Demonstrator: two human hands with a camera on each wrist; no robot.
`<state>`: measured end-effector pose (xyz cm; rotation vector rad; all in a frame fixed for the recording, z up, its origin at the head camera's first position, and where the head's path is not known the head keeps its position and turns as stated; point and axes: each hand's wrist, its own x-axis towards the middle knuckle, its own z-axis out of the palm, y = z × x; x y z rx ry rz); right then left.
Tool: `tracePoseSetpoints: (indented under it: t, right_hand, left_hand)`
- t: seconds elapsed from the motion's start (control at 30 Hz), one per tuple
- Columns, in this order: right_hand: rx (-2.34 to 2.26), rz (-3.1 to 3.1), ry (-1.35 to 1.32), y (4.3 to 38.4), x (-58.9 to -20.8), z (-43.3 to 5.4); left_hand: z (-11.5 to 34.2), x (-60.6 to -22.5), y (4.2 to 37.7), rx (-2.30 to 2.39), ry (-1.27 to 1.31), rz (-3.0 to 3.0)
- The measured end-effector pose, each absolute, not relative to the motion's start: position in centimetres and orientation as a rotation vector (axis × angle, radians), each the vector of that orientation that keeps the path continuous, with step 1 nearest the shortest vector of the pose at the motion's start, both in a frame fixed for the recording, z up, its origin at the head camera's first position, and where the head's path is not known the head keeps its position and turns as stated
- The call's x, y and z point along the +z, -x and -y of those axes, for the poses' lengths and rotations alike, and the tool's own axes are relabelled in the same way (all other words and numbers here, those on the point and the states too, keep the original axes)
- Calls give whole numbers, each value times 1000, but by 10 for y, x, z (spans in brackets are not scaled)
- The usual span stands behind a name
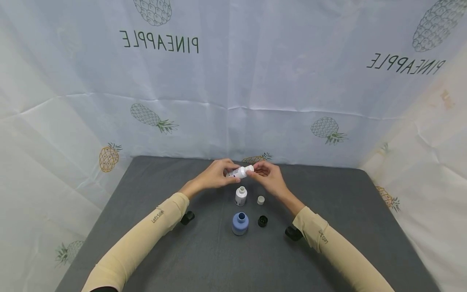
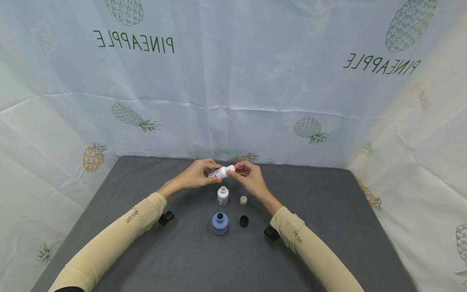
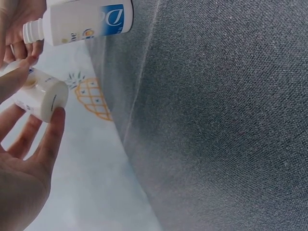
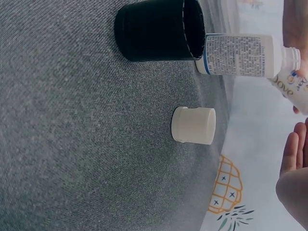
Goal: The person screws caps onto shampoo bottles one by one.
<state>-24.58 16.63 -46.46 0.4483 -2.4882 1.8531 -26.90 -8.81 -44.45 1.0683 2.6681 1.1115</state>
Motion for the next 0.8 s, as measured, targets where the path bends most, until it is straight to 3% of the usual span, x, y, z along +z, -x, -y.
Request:
tracePoseSetpoints:
  t: [0.4,0.8]
  right_hand:
    - [1861,2519,-448,245,-466,-171]
    - [2029,2425,-794,251,-464,-181]
  left_hand:
    - [87,-447,270,1107,-1039,-2649]
    - [92,-449,272,1126,-1026,-2642]
